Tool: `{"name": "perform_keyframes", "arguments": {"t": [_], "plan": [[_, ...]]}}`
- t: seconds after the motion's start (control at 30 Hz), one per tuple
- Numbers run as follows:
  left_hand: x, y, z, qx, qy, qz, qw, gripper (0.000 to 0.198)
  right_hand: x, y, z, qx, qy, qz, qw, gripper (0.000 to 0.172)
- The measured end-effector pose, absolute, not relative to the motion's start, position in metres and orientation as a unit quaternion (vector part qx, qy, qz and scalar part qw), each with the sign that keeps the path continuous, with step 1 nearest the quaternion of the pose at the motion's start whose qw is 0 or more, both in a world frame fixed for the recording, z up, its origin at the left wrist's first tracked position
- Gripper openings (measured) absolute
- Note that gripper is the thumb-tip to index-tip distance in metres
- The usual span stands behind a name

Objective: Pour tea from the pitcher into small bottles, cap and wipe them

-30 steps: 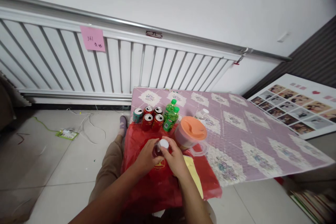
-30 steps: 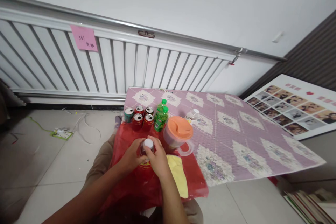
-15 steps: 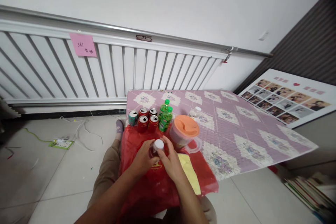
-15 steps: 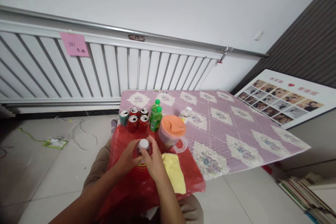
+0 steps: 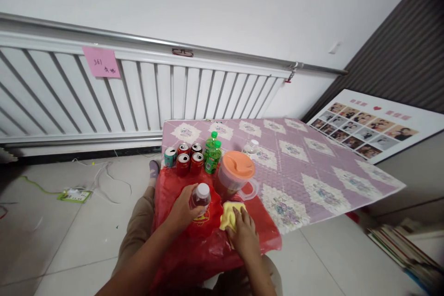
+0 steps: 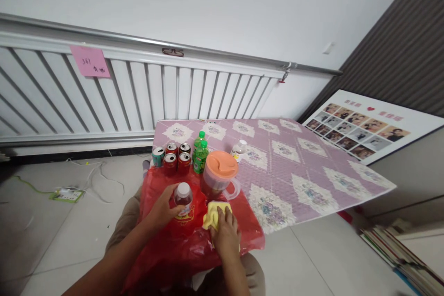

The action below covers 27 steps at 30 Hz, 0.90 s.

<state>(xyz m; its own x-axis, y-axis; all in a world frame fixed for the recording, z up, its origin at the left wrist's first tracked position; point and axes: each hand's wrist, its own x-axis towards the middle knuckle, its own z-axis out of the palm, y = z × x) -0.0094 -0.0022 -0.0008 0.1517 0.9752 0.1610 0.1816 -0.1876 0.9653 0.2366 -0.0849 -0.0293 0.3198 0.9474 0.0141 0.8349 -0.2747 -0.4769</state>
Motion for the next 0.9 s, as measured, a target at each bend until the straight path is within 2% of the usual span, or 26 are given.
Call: {"name": "perform_keyframes", "arguments": {"t": [0.13, 0.2, 0.27, 0.43, 0.57, 0.67, 0.77, 0.83, 0.9], "plan": [[-0.01, -0.003, 0.002, 0.622, 0.472, 0.45, 0.434, 0.073, 0.257, -0.085, -0.033, -0.737, -0.541, 0.148, 0.378, 0.043], [-0.01, -0.003, 0.004, 0.621, 0.473, 0.452, 0.432, 0.073, 0.27, -0.093, -0.024, -0.73, -0.488, 0.18, 0.444, 0.041], [-0.009, -0.003, 0.006, 0.621, 0.475, 0.452, 0.43, 0.073, 0.28, -0.108, -0.008, -0.739, -0.42, 0.224, 0.476, 0.045], [-0.008, -0.003, 0.008, 0.614, 0.471, 0.448, 0.447, 0.074, 0.27, -0.144, 0.04, -0.661, -0.245, 0.447, 0.551, 0.066], [-0.008, -0.005, 0.007, 0.61, 0.473, 0.447, 0.453, 0.075, 0.234, -0.128, 0.074, -0.619, -0.258, 0.445, 0.594, 0.069], [-0.008, -0.004, 0.003, 0.618, 0.469, 0.452, 0.441, 0.075, 0.205, -0.092, 0.095, -0.593, -0.402, 0.405, 0.568, 0.06], [-0.007, 0.001, -0.005, 0.64, 0.438, 0.458, 0.434, 0.068, 0.175, -0.052, 0.112, -0.555, -0.597, 0.278, 0.508, 0.048], [-0.005, 0.005, -0.01, 0.651, 0.417, 0.468, 0.428, 0.055, 0.153, -0.033, 0.12, -0.542, -0.68, 0.216, 0.444, 0.05], [-0.002, 0.009, -0.014, 0.647, 0.418, 0.493, 0.405, 0.047, 0.134, -0.023, 0.128, -0.567, -0.732, 0.19, 0.327, 0.054]]}}
